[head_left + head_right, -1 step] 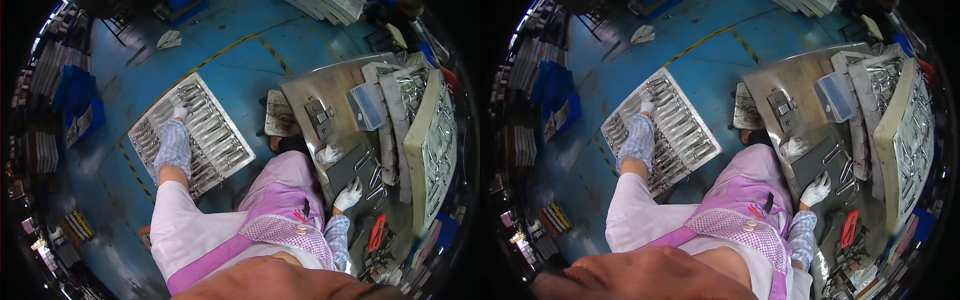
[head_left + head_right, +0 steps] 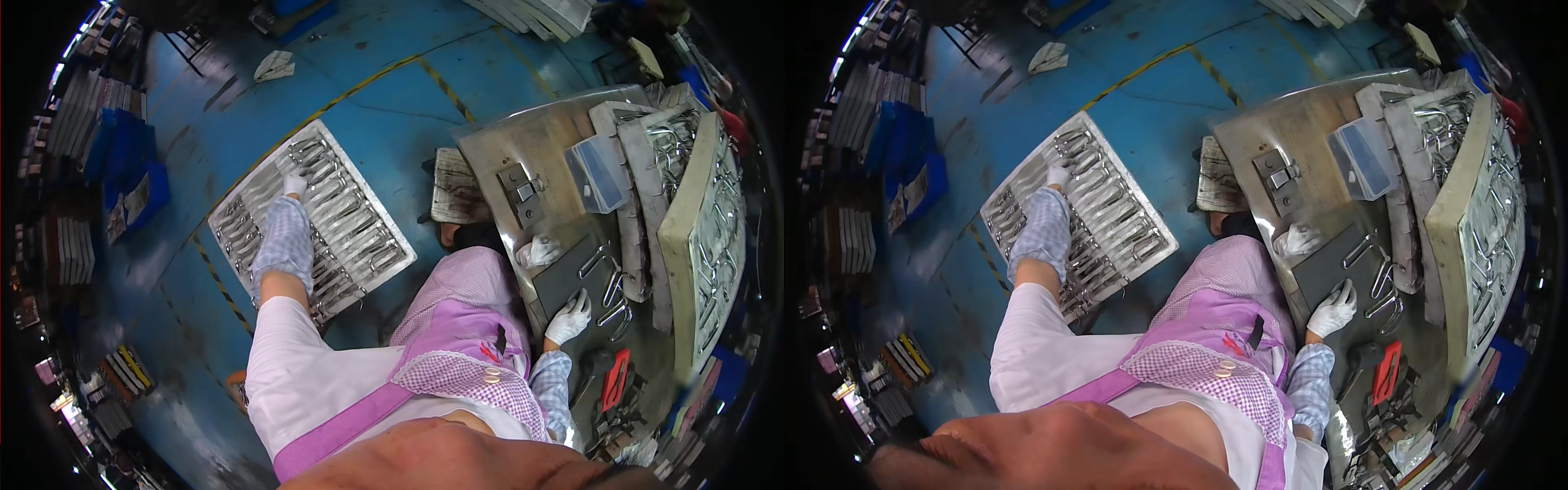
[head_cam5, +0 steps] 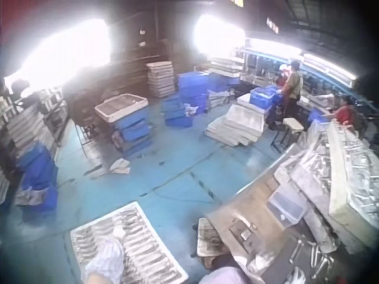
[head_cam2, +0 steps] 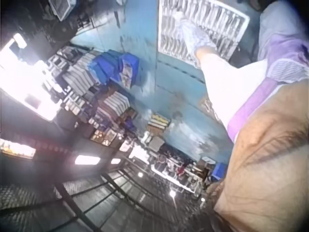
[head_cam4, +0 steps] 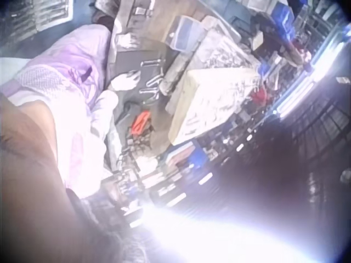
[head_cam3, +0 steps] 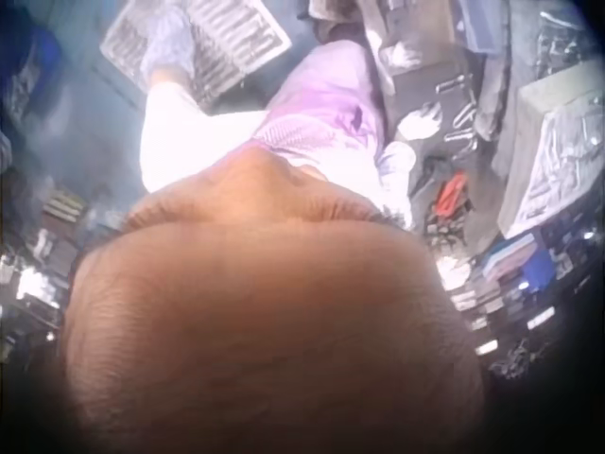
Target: Manually fitting and hammering metal components into a fixture.
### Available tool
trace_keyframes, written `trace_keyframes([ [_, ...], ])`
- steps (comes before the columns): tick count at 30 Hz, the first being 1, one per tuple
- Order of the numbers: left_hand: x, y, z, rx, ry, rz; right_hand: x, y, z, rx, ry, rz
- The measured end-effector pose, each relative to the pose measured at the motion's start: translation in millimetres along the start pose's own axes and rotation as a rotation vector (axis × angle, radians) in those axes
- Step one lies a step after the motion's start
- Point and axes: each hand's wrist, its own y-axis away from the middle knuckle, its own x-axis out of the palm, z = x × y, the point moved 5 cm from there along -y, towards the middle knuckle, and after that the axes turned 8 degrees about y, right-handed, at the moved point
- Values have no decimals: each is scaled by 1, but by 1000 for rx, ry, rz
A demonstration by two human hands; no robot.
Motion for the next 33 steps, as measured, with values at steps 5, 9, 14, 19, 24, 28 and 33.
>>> trace_keyframes([
  [5,16,-5,-4,75,-394,-222,6,-1,-2,-42,-39,-13],
  [9,-16,2,29,-325,117,-199,-5,-2,1,-49,-57,15],
  [14,15,45,37,-88,417,-696,-17,-6,-8,33,-135,70],
  [19,165,256,-109,-335,851,-308,-32,-27,-17,-30,-127,-2],
  [24,244,338,-156,-209,859,-58,-8,-24,-13,28,-341,-32],
  [28,290,407,-349,602,648,349,-27,-33,-24,136,-525,63],
  [33,410,453,-522,964,-70,600,-22,-5,-44,-32,-413,60],
])
